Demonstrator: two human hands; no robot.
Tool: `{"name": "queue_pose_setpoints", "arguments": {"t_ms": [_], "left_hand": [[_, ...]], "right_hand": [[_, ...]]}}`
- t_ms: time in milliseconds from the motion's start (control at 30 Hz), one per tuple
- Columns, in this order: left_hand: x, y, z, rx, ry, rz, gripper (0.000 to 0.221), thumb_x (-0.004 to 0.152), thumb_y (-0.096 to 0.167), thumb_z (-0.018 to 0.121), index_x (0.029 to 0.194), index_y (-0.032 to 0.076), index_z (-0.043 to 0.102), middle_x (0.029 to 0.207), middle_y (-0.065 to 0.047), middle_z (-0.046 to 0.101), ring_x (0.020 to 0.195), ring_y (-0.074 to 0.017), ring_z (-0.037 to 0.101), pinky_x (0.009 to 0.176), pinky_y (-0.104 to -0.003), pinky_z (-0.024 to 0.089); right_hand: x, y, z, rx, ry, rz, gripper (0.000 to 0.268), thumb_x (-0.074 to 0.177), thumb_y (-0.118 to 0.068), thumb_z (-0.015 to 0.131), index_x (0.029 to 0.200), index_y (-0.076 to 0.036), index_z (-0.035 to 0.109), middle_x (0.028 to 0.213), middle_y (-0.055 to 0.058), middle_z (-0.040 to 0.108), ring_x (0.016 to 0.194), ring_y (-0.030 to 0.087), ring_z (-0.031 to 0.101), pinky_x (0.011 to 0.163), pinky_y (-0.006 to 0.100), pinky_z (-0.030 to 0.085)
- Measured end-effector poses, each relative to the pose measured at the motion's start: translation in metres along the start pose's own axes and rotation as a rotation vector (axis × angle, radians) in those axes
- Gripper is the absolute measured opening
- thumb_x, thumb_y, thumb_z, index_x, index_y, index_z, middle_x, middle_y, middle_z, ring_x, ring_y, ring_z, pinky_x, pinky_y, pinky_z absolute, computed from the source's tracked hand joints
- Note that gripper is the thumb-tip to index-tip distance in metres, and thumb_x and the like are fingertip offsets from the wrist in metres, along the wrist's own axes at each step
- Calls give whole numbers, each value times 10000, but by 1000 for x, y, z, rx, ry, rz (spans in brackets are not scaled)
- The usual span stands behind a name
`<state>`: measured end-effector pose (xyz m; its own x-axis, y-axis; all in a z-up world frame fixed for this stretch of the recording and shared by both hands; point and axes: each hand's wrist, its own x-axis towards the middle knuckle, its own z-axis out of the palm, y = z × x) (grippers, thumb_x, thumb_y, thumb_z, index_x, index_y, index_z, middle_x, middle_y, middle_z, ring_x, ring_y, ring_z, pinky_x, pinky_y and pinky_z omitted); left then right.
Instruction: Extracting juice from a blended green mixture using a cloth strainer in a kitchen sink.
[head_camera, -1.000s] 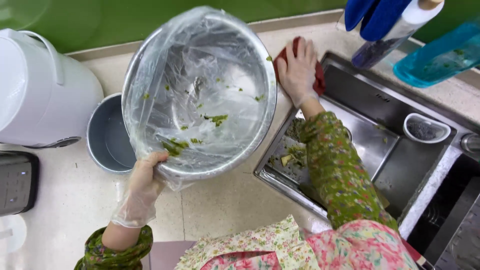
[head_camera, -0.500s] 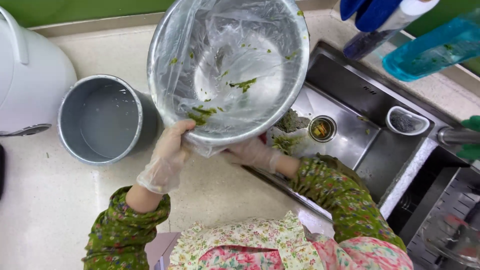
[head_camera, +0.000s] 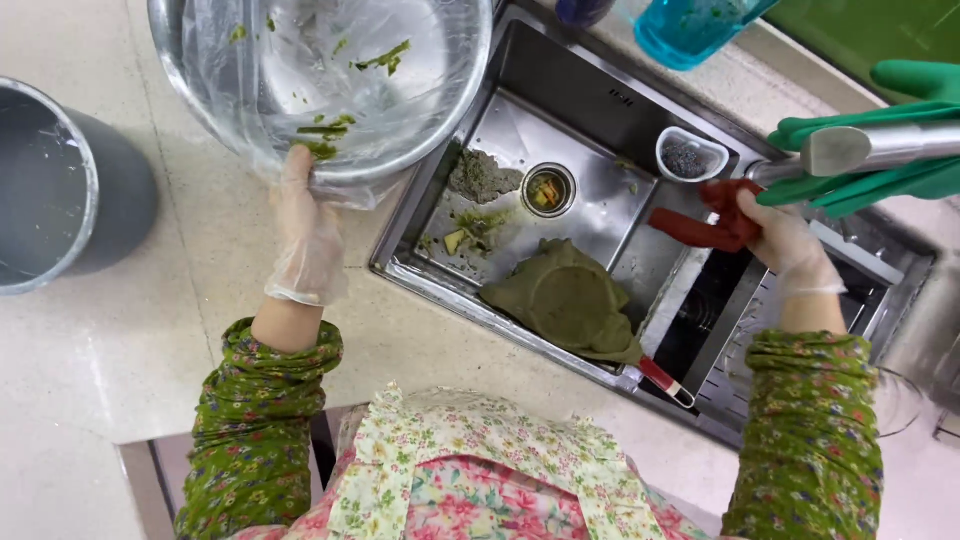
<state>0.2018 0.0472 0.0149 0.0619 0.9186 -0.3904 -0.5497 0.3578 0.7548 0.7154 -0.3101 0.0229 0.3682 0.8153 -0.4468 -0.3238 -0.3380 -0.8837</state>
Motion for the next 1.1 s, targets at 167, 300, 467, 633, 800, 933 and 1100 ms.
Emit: {"name": "queue_pose_setpoints", "arguments": {"t_ms": [167, 300, 467, 633, 800, 933, 1100], "left_hand": [[3, -32, -11, 45, 98, 206, 590, 932, 160, 748, 1410, -38, 465, 1296, -171, 642, 1155, -288, 667, 1005, -416, 584], [7, -10, -5, -15, 158, 95, 669, 895, 221, 707, 1453, 57, 378, 1345, -139, 593, 1184, -281, 643, 997, -453, 580], [-4, 36, 3, 220, -11, 82, 673, 1011, 345, 611, 1516, 26, 301, 1427, -168, 555, 1265, -285, 609, 1064, -448, 534], [62, 67, 1, 797, 191, 212, 590, 1015, 271, 533, 1528, 59, 330, 1294, -196, 656, 1152, -266, 649, 974, -402, 548], [170, 58, -24, 1025, -55, 778, 386, 1045, 59, 611, 1414, -38, 551, 1307, -183, 706, 1184, -250, 700, 1026, -361, 549], [172, 76, 7, 1106, -142, 894, 306, 1091, 65, 586, 1386, -12, 624, 1303, -162, 752, 1193, -261, 744, 1048, -375, 564], [118, 117, 74, 1474, -320, 1534, 421, 1026, 165, 660, 1274, -154, 540, 1163, -300, 634, 1058, -407, 640, 911, -435, 530]], "right_hand": [[-12, 40, -118, -115, 303, 105, 298, 1075, -203, 626, 1326, -41, 613, 1220, 49, 647, 1084, 185, 595, 934, 316, 486], [-2, 35, -119, -361, 417, 180, 349, 1059, -225, 614, 1364, -55, 622, 1177, 17, 675, 1017, 151, 621, 853, 297, 482], [7, 15, -114, -405, 141, 225, 381, 1021, -241, 617, 1330, -22, 654, 1183, 66, 707, 1052, 193, 643, 937, 335, 486], [-4, 9, -109, -168, 108, 55, 474, 941, -252, 641, 1390, -104, 611, 1279, 10, 682, 1163, 181, 623, 1012, 365, 486], [14, 1, 26, 116, 73, 41, 474, 937, -229, 724, 1364, -74, 590, 1280, 31, 660, 1220, 201, 619, 1088, 392, 477], [58, 42, 79, 212, 111, 84, 531, 923, -162, 742, 1403, -27, 560, 1300, 93, 636, 1170, 228, 635, 1094, 391, 497], [115, 104, 95, 457, 152, 299, 551, 808, -107, 733, 1331, -161, 566, 1283, 45, 633, 1091, 188, 662, 919, 382, 522]]}}
